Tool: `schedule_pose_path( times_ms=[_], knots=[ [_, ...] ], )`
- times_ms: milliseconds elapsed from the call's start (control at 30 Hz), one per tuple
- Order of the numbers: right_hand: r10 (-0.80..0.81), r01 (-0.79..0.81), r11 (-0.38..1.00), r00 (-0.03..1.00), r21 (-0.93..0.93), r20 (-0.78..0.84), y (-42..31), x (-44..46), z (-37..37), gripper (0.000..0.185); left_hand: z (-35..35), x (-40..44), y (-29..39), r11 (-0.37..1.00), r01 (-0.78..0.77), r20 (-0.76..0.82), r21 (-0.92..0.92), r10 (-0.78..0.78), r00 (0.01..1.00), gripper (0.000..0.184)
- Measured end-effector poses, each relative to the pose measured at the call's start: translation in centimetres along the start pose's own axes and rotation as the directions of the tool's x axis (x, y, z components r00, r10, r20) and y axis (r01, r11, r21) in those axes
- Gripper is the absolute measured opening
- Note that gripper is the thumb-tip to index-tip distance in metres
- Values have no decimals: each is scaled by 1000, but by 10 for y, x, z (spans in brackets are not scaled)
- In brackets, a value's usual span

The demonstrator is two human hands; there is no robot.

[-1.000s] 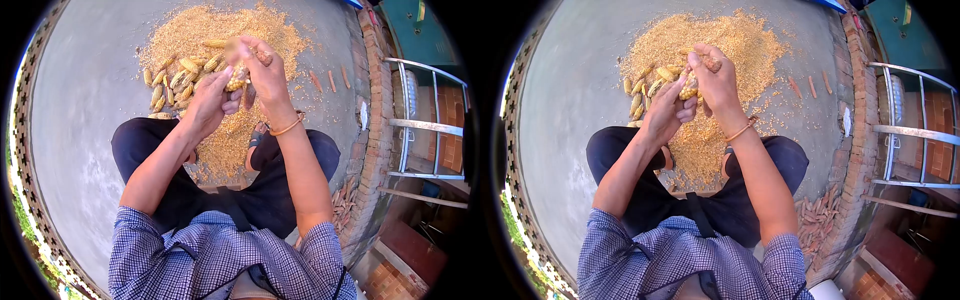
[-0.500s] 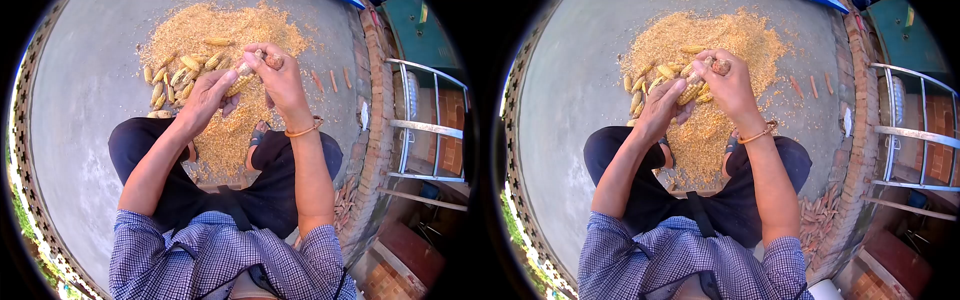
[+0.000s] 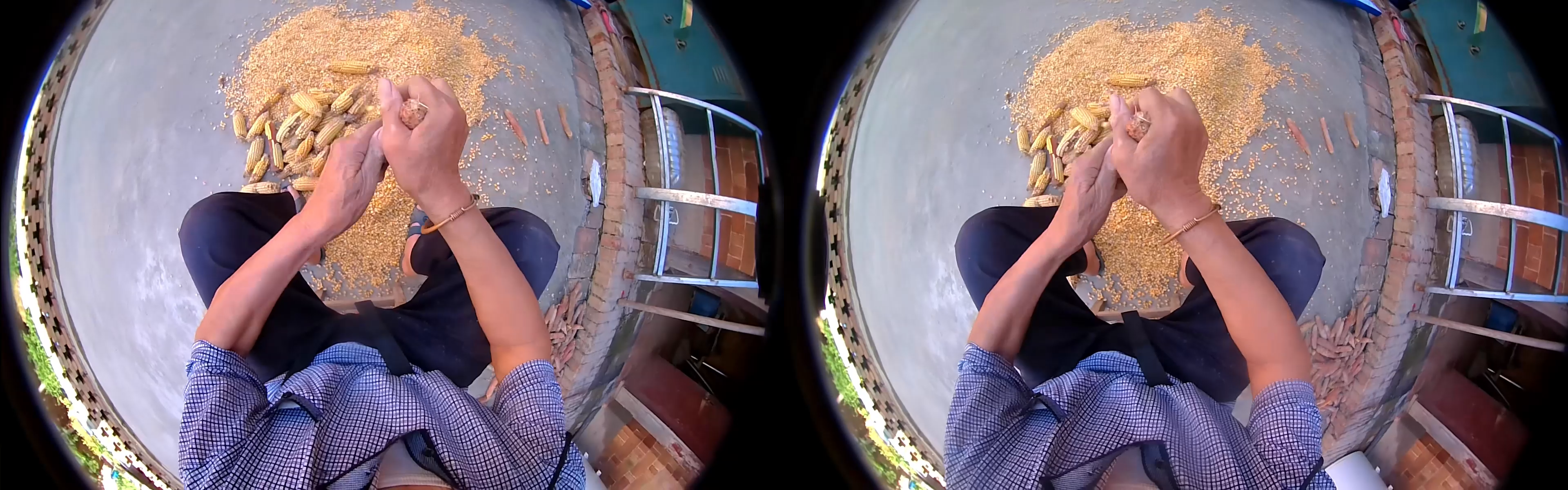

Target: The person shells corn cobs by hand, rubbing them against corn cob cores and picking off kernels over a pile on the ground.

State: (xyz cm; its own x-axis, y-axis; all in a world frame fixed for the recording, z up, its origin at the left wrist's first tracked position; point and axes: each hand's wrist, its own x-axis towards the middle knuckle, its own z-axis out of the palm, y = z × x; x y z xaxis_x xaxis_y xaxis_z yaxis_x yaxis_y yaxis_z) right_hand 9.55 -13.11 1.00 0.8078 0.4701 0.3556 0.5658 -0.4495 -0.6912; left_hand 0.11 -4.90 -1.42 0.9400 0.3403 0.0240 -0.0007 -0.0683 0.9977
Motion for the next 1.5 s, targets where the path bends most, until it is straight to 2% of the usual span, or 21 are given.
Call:
schedule_pose_path(
  times_ms=[33, 100, 167, 233, 300, 367, 467, 500, 600, 700, 800, 833, 933, 1000, 1033, 1133, 1200, 1233, 1333, 1367, 1500],
  knots=[
    [-19, 16, 999, 998, -42, -59, 3, 0, 6, 30, -3, 2, -4, 999, 44, 54, 16, -45, 998, 42],
    [182, -198, 958, 979, 208, 93, 13, 8, 9, 29, -1, 4, -3, 982, 153, 83, -112, -144, 986, 42],
    [304, -362, 836, 931, 413, 203, 14, 13, 6, 28, -3, 6, -4, 879, 309, 137, -362, -277, 951, 43],
    [378, -450, 682, 892, 576, 249, 5, 20, -9, 29, -2, 10, -5, 841, 302, 110, -449, -284, 953, 43],
    [219, -227, 809, 972, 543, 79, 7, 14, -1, 30, -6, 14, -10, 796, 286, 141, -533, -249, 958, 41],
    [-51, 71, 922, 997, 380, -64, 11, 4, 10, 30, -6, 15, -12, 873, 235, 77, -427, -223, 972, 39],
    [-229, 229, 973, 973, 32, -7, 0, -6, 8, 29, 7, 8, -7, 958, 75, 0, -278, -78, 997, 33],
    [-21, 16, 999, 994, 47, 111, -8, -7, 1, 28, 9, 7, -4, 974, -3, -24, -227, -3, 1000, 30],
    [-77, 80, 988, 997, -134, 26, -8, -8, 2, 32, -3, 6, -16, 998, -52, 92, 32, 49, 995, 26],
    [211, -210, 977, 977, -26, 20, -4, 6, -3, 34, 6, -5, -14, 998, 11, 187, 69, -23, 982, 26],
    [184, -159, 936, 982, 314, -51, 13, 10, 13, 34, 4, -1, -5, 998, 53, 189, -29, -46, 981, 31],
    [308, -318, 794, 945, 518, 108, 11, 13, 2, 31, 3, 2, -6, 959, 217, 189, -182, -183, 965, 36],
    [282, -216, 702, 959, 679, 14, 17, 19, -9, 30, 2, 9, -4, 794, 329, 110, -510, -319, 941, 41],
    [125, -84, 862, 991, 500, -48, 12, 12, -12, 30, -3, 10, -7, 799, 295, 116, -524, -276, 954, 41],
    [-40, 86, 921, 991, 379, -126, 15, 5, -2, 31, -3, 10, -8, 828, 268, 119, -493, -240, 963, 41],
    [-226, 232, 969, 971, 79, -83, 6, -7, 8, 29, 3, 5, -18, 924, 242, 92, -295, -225, 970, 36],
    [-91, 90, 995, 995, 31, 48, -1, -9, 5, 28, 6, 1, -15, 965, 204, 65, -162, -196, 978, 35],
    [-52, 51, 997, 999, -59, -10, -1, -9, 8, 32, 8, -1, -2, 955, 240, 76, -175, -230, 970, 33],
    [141, -137, 987, 989, 80, -45, 10, 0, 8, 35, -1, 2, -6, 809, 339, 268, -480, -233, 935, 32],
    [240, -206, 883, 970, 422, -29, 19, 6, 11, 35, -2, 2, -4, 729, 368, 281, -577, -246, 928, 31],
    [347, -323, 575, 928, 752, 133, 15, 20, -20, 41, -12, 7, 9, 442, 449, 342, -777, -303, 889, 28]
  ],
)
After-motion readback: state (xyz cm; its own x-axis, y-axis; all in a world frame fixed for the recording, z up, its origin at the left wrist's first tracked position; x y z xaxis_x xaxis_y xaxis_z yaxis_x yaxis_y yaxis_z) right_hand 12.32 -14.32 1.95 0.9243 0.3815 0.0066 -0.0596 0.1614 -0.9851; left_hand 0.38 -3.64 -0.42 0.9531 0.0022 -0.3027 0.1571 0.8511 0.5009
